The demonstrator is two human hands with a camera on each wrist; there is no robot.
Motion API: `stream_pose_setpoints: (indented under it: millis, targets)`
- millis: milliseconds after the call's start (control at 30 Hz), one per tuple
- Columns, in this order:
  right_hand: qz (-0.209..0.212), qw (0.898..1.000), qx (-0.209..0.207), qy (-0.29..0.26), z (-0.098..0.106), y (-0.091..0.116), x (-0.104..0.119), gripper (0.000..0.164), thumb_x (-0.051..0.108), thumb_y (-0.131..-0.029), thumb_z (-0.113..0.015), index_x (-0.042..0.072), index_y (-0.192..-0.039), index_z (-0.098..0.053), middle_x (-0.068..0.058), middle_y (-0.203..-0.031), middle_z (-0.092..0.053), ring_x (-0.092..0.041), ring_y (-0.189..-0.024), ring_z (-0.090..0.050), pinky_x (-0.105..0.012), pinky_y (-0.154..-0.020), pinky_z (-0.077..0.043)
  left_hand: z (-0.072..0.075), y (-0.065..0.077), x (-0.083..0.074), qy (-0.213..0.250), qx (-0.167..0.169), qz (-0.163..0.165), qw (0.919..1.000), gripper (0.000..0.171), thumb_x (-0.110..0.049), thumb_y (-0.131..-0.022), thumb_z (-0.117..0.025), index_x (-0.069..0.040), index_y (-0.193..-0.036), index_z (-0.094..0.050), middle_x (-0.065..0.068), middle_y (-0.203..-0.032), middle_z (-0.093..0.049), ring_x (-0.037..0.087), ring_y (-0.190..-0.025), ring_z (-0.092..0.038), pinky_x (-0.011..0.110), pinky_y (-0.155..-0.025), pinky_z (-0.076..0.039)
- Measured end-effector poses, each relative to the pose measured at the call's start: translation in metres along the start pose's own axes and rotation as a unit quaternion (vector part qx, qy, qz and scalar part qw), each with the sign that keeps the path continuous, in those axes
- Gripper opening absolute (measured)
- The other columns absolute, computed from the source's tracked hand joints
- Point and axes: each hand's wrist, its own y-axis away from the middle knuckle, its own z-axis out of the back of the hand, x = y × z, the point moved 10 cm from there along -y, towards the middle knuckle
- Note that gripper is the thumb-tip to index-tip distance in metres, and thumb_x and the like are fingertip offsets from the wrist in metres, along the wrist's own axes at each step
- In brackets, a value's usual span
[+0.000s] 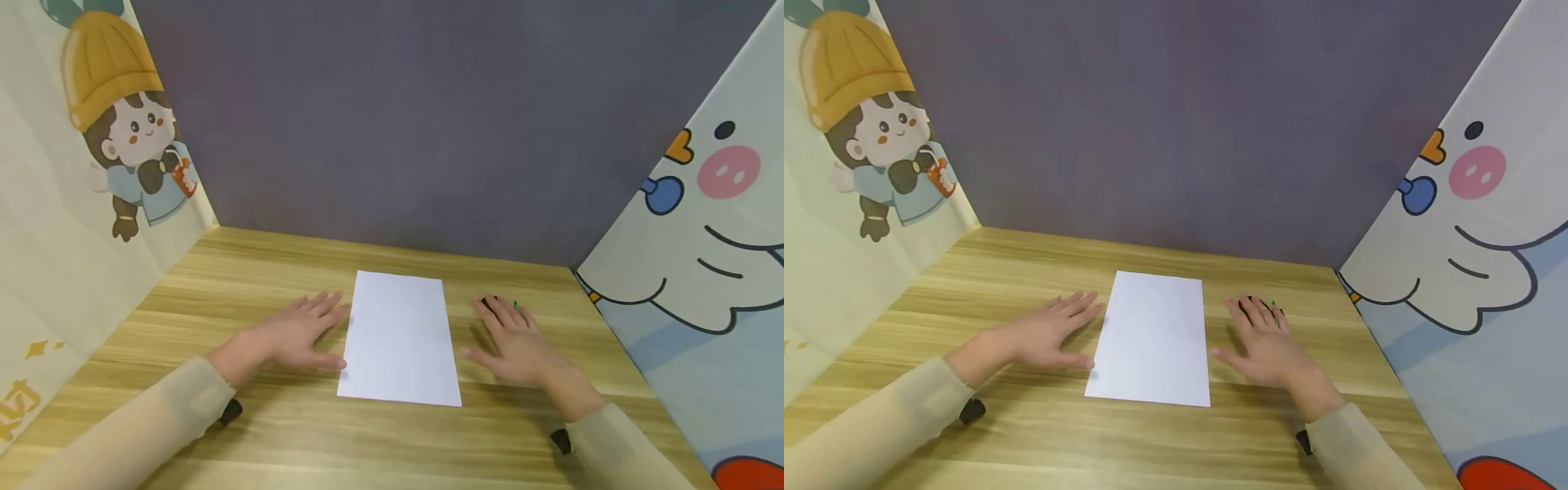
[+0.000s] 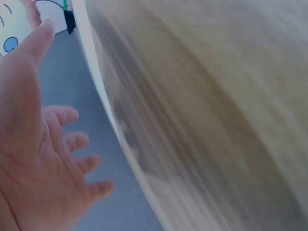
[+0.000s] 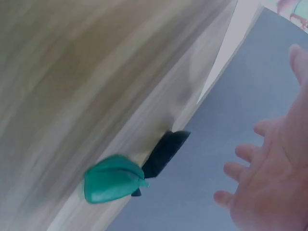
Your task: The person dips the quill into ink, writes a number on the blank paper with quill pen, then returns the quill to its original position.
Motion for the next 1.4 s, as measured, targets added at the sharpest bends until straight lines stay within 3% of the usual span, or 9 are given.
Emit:
stream_pose_setpoints:
  millis: [100,233,633,800,900,1033,1167,1400]
  targets:
    - [-0.004,1.0,-0.008,-0.006,0.004,0.003,-0.007,0.095,0.066,-0.106,-0.059,0.016,-0.177,-0.019,-0.023,-0.181,-0.024,-0.052,-0.165,-0.025,-0.079,-0.127,-0.017,-0.01,-0.001,0.001,0.018,0.037,-0.005,0.9991,0.107,-0.08,-0.098,-0.061,-0.016,-0.176,-0.026,0.012,-0.186,-0.014,0.043,-0.172,-0.013,0.068,-0.137,-0.017]
    - [-0.013,1.0,-0.012,-0.019,0.006,0.009,-0.02,0.096,0.064,-0.106,-0.06,0.013,-0.177,-0.021,-0.025,-0.18,-0.023,-0.056,-0.162,-0.027,-0.08,-0.125,-0.018,-0.018,-0.003,0.001,0.019,0.063,-0.005,0.9979,0.106,-0.08,-0.099,-0.058,-0.015,-0.176,-0.026,0.013,-0.185,-0.015,0.042,-0.172,-0.014,0.065,-0.138,-0.016]
    - [-0.06,0.998,-0.009,-0.033,0.015,0.027,-0.07,0.094,0.059,-0.108,-0.06,0.009,-0.177,-0.018,-0.032,-0.177,-0.025,-0.06,-0.158,-0.03,-0.083,-0.121,-0.022,-0.021,-0.009,-0.001,0.011,0.089,0.011,0.9959,0.105,-0.081,-0.099,-0.058,-0.017,-0.176,-0.027,0.015,-0.185,-0.014,0.042,-0.171,-0.015,0.065,-0.137,-0.019]
    - [-0.082,0.994,-0.02,-0.065,0.02,0.028,-0.095,0.088,0.053,-0.112,-0.058,0.0,-0.173,-0.023,-0.037,-0.17,-0.035,-0.064,-0.151,-0.039,-0.084,-0.115,-0.035,-0.022,-0.008,-0.001,0.012,0.085,0.006,0.9963,0.105,-0.08,-0.099,-0.059,-0.015,-0.176,-0.028,0.018,-0.184,-0.016,0.044,-0.171,-0.017,0.066,-0.136,-0.023]
    - [-0.091,0.989,-0.017,-0.113,0.023,0.026,-0.11,0.079,0.045,-0.114,-0.057,-0.005,-0.169,-0.031,-0.039,-0.163,-0.045,-0.063,-0.141,-0.051,-0.078,-0.108,-0.048,-0.023,-0.007,0.0,0.012,0.081,0.003,0.9967,0.107,-0.082,-0.099,-0.057,-0.015,-0.176,-0.028,0.018,-0.184,-0.017,0.045,-0.17,-0.017,0.067,-0.136,-0.023]
    - [-0.093,0.985,-0.025,-0.142,0.023,0.024,-0.131,0.06,0.037,-0.115,-0.06,-0.004,-0.158,-0.05,-0.03,-0.142,-0.068,-0.048,-0.121,-0.07,-0.063,-0.096,-0.061,-0.024,-0.006,0.002,0.014,0.075,-0.001,0.9971,0.108,-0.083,-0.098,-0.056,-0.013,-0.176,-0.028,0.019,-0.184,-0.018,0.046,-0.17,-0.017,0.067,-0.135,-0.023]
    - [-0.088,0.985,-0.028,-0.148,0.02,0.023,-0.144,0.043,0.029,-0.113,-0.065,0.002,-0.146,-0.065,-0.016,-0.122,-0.078,-0.032,-0.107,-0.075,-0.051,-0.088,-0.063,-0.022,-0.003,0.003,0.019,0.072,0.0,0.9973,0.106,-0.08,-0.099,-0.059,-0.012,-0.175,-0.029,0.02,-0.183,-0.019,0.048,-0.169,-0.018,0.069,-0.134,-0.023]
    - [-0.078,0.977,0.013,-0.196,0.003,0.021,-0.157,0.027,0.016,-0.109,-0.069,0.007,-0.135,-0.073,-0.011,-0.12,-0.079,-0.026,-0.108,-0.074,-0.037,-0.089,-0.061,-0.021,-0.004,-0.001,0.026,0.07,-0.003,0.9972,0.106,-0.081,-0.098,-0.059,-0.013,-0.175,-0.03,0.02,-0.183,-0.019,0.049,-0.169,-0.019,0.072,-0.133,-0.023]
